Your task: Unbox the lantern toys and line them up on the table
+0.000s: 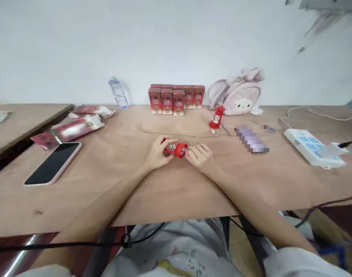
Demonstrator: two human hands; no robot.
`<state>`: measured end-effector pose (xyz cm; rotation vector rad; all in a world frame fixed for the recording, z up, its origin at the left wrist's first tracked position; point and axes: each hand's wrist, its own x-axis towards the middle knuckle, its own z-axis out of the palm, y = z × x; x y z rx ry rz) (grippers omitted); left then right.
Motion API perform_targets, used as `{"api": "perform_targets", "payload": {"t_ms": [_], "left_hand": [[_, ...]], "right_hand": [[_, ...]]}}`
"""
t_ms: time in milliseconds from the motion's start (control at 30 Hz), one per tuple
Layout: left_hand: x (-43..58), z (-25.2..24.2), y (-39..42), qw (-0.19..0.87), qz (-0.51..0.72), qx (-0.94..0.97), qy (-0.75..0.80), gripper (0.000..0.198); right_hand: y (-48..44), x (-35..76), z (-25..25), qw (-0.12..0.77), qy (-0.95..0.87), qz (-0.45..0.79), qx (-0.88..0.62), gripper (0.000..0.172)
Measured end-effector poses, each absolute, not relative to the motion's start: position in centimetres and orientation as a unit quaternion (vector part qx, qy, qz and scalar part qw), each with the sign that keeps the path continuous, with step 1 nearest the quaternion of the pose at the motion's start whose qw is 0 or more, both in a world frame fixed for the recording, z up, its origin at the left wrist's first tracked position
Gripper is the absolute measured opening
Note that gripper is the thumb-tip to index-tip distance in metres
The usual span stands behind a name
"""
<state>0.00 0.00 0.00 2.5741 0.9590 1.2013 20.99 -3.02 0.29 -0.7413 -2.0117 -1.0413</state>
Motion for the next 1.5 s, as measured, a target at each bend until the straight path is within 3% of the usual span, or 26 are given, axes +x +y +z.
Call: {"api": "perform_targets", "payload": {"t_ms": [300,533,667,867,1067,1233,1500], "left_hand": [[0.2,-0.1,-0.4,-0.050,0.345,0.861,0.370,0.049],[0.3,-0.2,-0.6,-0.100,0.378,0.850,0.353,0.043],[0.3,-0.3,-0.4,-0.056,0.419,0.842,0.335,0.043],[0.3,-0.2,-0.3,-0.026,0.435,0.848,0.303,0.045],[0.2,0.0,-0.3,0.001,0.434,0.851,0.294,0.045],[0.1,-0.1,-0.2,0.001,0.440,0.852,0.284,0.047],[0.0,0.0,-0.1,-0.014,0.423,0.862,0.280,0.046]], "right_hand": [[-3.6,21.2,0.3,0.320,-0.792,-0.408,-0.323,0.026],[-3.5,21.7,0.2,0.371,-0.802,-0.349,-0.310,0.019],[-3.3,22.0,0.1,0.427,-0.820,-0.232,-0.303,0.014],[-3.6,22.2,0.2,0.512,-0.795,0.079,-0.316,0.016],[-3.1,22.0,-0.2,0.562,-0.706,0.241,-0.358,0.003],[-2.8,21.9,-0.5,0.577,-0.665,0.309,-0.359,0.003],[-3.1,22.1,-0.3,0.554,-0.696,0.265,-0.373,0.009]]}}
